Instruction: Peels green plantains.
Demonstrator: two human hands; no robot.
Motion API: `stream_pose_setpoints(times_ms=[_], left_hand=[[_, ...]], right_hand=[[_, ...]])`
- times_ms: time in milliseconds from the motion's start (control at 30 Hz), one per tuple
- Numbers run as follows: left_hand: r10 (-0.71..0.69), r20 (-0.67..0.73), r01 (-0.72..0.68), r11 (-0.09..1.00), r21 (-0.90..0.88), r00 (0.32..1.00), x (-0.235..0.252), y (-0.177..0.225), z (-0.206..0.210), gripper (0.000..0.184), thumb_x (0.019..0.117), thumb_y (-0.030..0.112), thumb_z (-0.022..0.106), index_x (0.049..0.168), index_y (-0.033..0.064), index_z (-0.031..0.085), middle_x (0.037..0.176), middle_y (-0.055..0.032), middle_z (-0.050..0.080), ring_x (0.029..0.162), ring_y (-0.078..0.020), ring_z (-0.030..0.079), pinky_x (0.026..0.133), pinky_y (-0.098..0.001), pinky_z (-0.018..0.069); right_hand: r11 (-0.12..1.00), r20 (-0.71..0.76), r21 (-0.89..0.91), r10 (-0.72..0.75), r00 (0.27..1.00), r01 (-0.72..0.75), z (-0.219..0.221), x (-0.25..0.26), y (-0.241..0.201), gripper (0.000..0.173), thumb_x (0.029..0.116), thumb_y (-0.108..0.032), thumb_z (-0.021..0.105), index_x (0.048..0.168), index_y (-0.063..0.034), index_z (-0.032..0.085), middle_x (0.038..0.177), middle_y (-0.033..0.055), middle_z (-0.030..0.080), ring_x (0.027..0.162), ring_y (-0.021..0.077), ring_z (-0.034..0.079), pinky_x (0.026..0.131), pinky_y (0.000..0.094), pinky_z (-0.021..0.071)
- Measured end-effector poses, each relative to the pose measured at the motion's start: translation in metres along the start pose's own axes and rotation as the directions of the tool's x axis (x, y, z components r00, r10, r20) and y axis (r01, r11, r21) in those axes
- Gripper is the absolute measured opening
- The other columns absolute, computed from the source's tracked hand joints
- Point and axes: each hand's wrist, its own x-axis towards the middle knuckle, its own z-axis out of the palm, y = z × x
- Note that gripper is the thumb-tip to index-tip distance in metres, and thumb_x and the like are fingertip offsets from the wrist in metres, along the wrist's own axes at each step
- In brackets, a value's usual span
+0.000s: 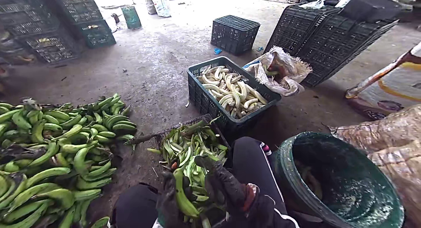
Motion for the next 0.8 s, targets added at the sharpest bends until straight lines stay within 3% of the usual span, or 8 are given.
stream_pose_setpoints(times_ms=[167,233,300,400,533,600,700,800], left_hand=[[0.113,-0.062,-0.098,0.973,0.208,0.992,0.002,-0.013,0.020,0.041,0.1118,0.031,0.026,0.139,0.0092,0.047,0.068,-0.0014,0.060,0.050,-0.0112,0.059,0.044,-0.0276,0.0525],[0.236,-0.022,-0.222,0.938,0.266,0.971,0.004,-0.020,0.019,0.037,0.1097,0.021,0.034,0.140,0.0027,0.047,0.099,0.0034,0.065,0.081,0.0009,0.064,0.072,-0.0183,0.0561],[0.284,-0.011,-0.269,0.921,0.281,0.959,0.008,-0.028,0.017,0.042,0.1081,0.017,0.037,0.145,-0.0038,0.041,0.125,-0.0012,0.061,0.107,0.0021,0.059,0.094,-0.0179,0.0502],[0.320,-0.049,-0.289,0.904,0.314,0.946,0.010,-0.037,0.019,0.044,0.1074,0.021,0.042,0.143,-0.0044,0.042,0.121,-0.0013,0.061,0.104,0.0022,0.059,0.091,-0.0173,0.0507],[0.412,-0.008,-0.356,0.798,0.486,0.911,0.006,-0.043,0.020,0.056,0.1033,0.035,0.048,0.143,-0.0042,0.043,0.085,0.0033,0.063,0.061,-0.0004,0.058,0.055,-0.0201,0.0528],[0.427,0.035,-0.374,0.745,0.552,0.904,0.007,-0.042,0.018,0.064,0.1025,0.043,0.049,0.145,-0.0042,0.041,0.078,0.0030,0.062,0.054,-0.0030,0.055,0.049,-0.0235,0.0515],[0.409,0.085,-0.355,0.650,0.672,0.909,0.006,-0.032,0.019,0.070,0.0997,0.051,0.051,0.144,-0.0034,0.047,0.088,0.0014,0.068,0.064,-0.0004,0.061,0.060,-0.0225,0.0555],[0.333,0.097,-0.326,0.751,0.574,0.938,0.011,-0.023,0.022,0.067,0.0933,0.042,0.064,0.144,0.0000,0.049,0.104,-0.0014,0.070,0.078,-0.0039,0.067,0.069,-0.0230,0.0580]], right_hand=[[0.993,0.017,-0.055,0.102,0.995,-0.101,0.009,0.008,0.002,0.055,0.1014,-0.064,0.040,0.131,-0.0182,0.051,0.061,-0.0034,0.060,0.044,0.0058,0.054,0.043,0.0210,0.0481],[0.992,0.071,-0.027,0.125,0.990,-0.123,0.007,0.009,0.005,0.051,0.1043,-0.061,0.034,0.100,-0.0161,0.058,0.060,-0.0029,0.061,0.045,0.0060,0.056,0.043,0.0205,0.0487],[0.987,0.079,-0.019,0.158,0.984,-0.157,0.008,0.008,0.005,0.059,0.1065,-0.059,0.026,0.082,-0.0156,0.058,0.058,-0.0028,0.059,0.045,0.0060,0.054,0.043,0.0206,0.0476],[0.985,-0.048,-0.080,0.151,0.987,-0.155,0.017,0.008,0.002,0.051,0.1103,-0.045,0.024,0.085,-0.0131,0.054,0.056,-0.0024,0.055,0.043,0.0068,0.052,0.042,0.0218,0.0472],[0.987,-0.179,-0.097,0.110,0.978,-0.129,0.026,0.012,0.006,0.038,0.1106,-0.037,0.037,0.099,-0.0091,0.060,0.057,-0.0004,0.058,0.043,0.0073,0.054,0.042,0.0225,0.0475],[0.986,-0.219,-0.091,0.117,0.969,-0.140,0.030,0.013,0.006,0.037,0.1107,-0.035,0.038,0.098,-0.0086,0.061,0.057,-0.0002,0.058,0.043,0.0071,0.054,0.041,0.0223,0.0470],[0.983,-0.270,-0.079,0.137,0.953,-0.163,0.032,0.014,0.004,0.046,0.1113,-0.041,0.034,0.097,-0.0075,0.063,0.056,0.0009,0.057,0.042,0.0085,0.053,0.041,0.0242,0.0476],[0.990,-0.282,-0.014,0.132,0.950,-0.142,0.032,0.016,0.000,0.053,0.1111,-0.047,0.028,0.099,-0.0075,0.061,0.057,0.0009,0.055,0.042,0.0089,0.052,0.040,0.0245,0.0475]])
